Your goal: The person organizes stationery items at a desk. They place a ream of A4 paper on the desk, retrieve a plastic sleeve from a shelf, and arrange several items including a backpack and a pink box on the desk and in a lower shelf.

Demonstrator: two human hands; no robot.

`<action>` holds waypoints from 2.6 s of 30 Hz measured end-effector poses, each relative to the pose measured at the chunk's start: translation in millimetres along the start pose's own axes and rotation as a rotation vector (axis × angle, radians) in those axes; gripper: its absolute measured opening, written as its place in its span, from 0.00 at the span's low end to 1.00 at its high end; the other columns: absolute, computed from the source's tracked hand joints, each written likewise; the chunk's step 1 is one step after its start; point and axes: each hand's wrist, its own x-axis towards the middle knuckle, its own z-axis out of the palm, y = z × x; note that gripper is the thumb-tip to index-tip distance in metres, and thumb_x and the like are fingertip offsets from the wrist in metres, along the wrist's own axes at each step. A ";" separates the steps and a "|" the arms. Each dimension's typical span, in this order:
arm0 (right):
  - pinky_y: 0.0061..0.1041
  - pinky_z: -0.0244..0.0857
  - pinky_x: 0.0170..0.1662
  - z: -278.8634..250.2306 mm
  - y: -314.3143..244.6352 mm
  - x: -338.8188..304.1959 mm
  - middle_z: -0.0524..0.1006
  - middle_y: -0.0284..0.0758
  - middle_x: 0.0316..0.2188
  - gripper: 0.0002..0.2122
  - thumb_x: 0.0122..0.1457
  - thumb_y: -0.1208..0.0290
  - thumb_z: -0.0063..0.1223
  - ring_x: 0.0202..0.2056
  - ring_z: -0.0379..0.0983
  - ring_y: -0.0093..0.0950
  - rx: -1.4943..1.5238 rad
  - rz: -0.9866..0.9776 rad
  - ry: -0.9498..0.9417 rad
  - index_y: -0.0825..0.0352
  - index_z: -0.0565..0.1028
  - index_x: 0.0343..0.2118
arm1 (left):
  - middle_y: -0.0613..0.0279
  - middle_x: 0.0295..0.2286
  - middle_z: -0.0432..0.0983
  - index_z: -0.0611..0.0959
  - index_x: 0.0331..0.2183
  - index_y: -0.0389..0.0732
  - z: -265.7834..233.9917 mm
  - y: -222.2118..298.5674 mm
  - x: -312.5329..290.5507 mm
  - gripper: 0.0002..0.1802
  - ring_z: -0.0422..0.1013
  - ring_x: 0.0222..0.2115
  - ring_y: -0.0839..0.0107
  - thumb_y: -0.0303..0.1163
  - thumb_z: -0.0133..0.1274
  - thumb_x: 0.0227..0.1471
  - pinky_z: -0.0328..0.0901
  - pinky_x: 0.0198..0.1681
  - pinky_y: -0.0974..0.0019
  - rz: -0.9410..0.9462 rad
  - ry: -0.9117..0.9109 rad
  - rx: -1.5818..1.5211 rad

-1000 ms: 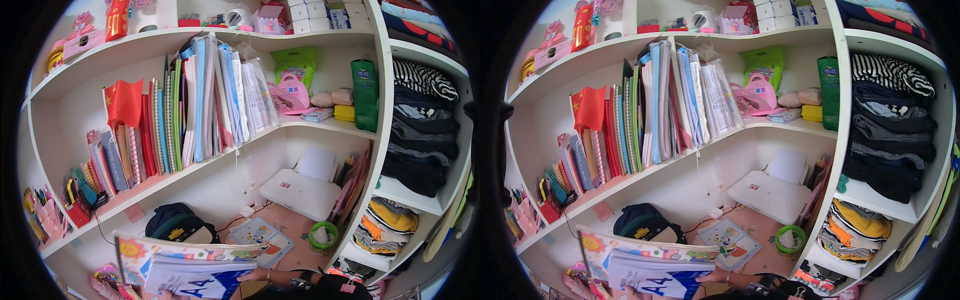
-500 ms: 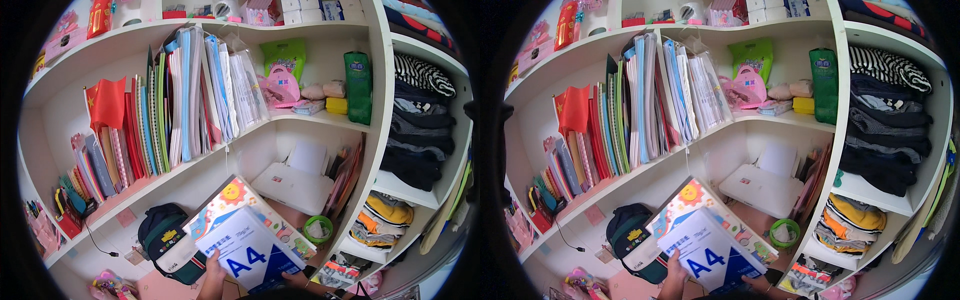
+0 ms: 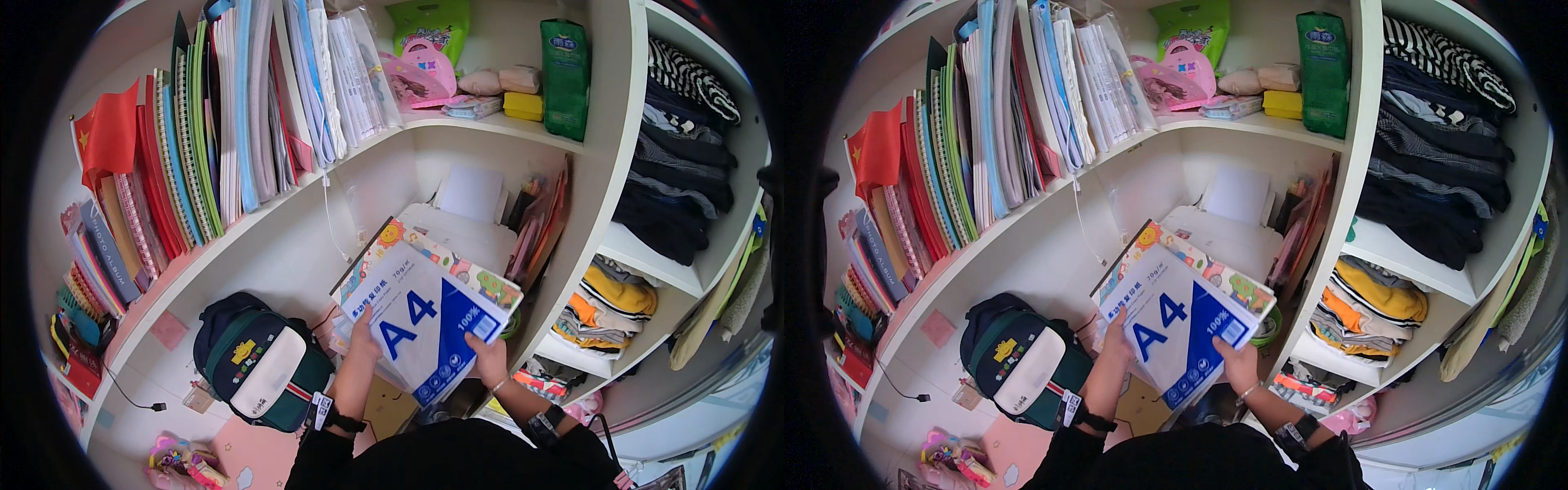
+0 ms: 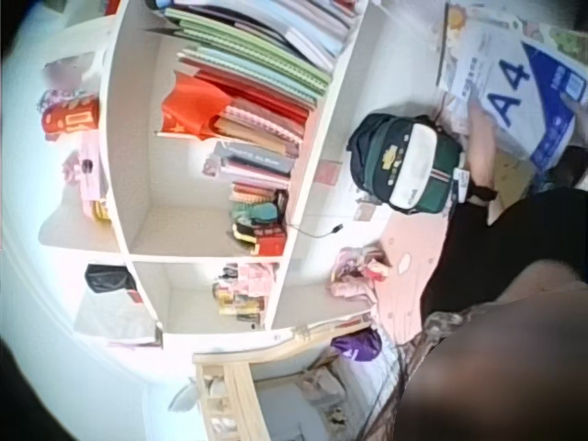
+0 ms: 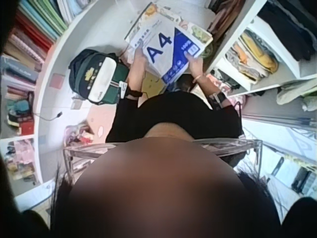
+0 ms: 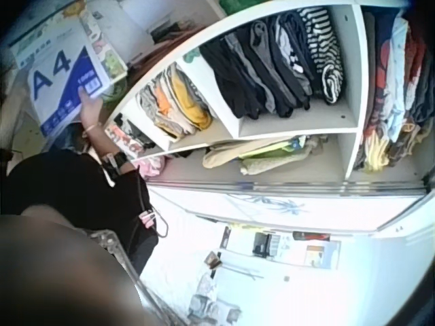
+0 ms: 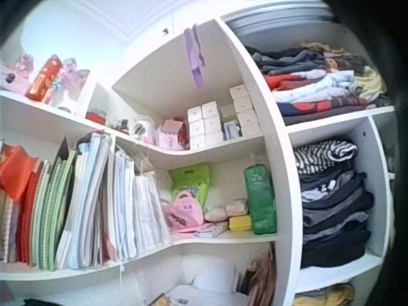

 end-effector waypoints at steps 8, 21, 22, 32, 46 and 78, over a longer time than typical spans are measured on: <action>0.22 0.64 0.36 13.4 17.3 112.2 0.75 0.36 0.30 0.12 0.46 0.77 0.56 0.31 0.71 0.24 0.125 -0.102 0.262 0.72 0.70 0.34 | 0.54 0.46 0.67 0.71 0.46 0.41 34.9 5.2 62.6 0.23 0.63 0.46 0.54 0.45 0.41 0.54 0.55 0.50 0.48 -0.037 -0.047 -0.101; 0.26 0.66 0.33 -42.4 54.8 317.9 0.77 0.40 0.26 0.10 0.37 0.80 0.60 0.28 0.74 0.29 -0.221 -0.005 0.422 0.72 0.76 0.27 | 0.56 0.42 0.69 0.70 0.44 0.42 79.2 3.3 192.1 0.17 0.65 0.44 0.59 0.27 0.46 0.49 0.60 0.49 0.53 -0.042 0.114 -0.069; 0.27 0.67 0.34 -52.6 64.1 338.3 0.77 0.41 0.27 0.11 0.37 0.78 0.61 0.28 0.75 0.31 -0.316 0.059 0.453 0.72 0.76 0.28 | 0.57 0.42 0.69 0.70 0.44 0.43 82.3 3.3 194.8 0.17 0.65 0.44 0.59 0.27 0.46 0.49 0.60 0.49 0.53 -0.039 0.100 -0.020; 0.28 0.64 0.33 -97.8 102.2 415.8 0.77 0.41 0.28 0.16 0.39 0.71 0.62 0.28 0.73 0.28 -0.287 0.192 0.392 0.76 0.75 0.31 | 0.61 0.36 0.71 0.71 0.40 0.42 91.9 -1.7 251.9 0.12 0.68 0.37 0.66 0.26 0.47 0.50 0.64 0.41 0.61 -0.110 -0.042 0.182; 0.26 0.64 0.40 -88.5 124.7 399.8 0.76 0.42 0.35 0.18 0.39 0.79 0.57 0.35 0.73 0.34 -0.592 0.224 0.526 0.74 0.72 0.38 | 0.64 0.31 0.72 0.74 0.33 0.41 69.7 -5.6 263.6 0.08 0.69 0.34 0.72 0.26 0.53 0.47 0.68 0.36 0.66 -0.121 0.002 0.570; 0.33 0.64 0.44 -61.7 118.6 376.7 0.74 0.47 0.35 0.18 0.41 0.63 0.56 0.39 0.71 0.42 -1.012 0.246 0.559 0.68 0.75 0.35 | 0.58 0.28 0.72 0.72 0.36 0.32 58.0 6.4 251.7 0.16 0.72 0.26 0.71 0.31 0.55 0.46 0.70 0.28 0.73 0.068 0.067 0.785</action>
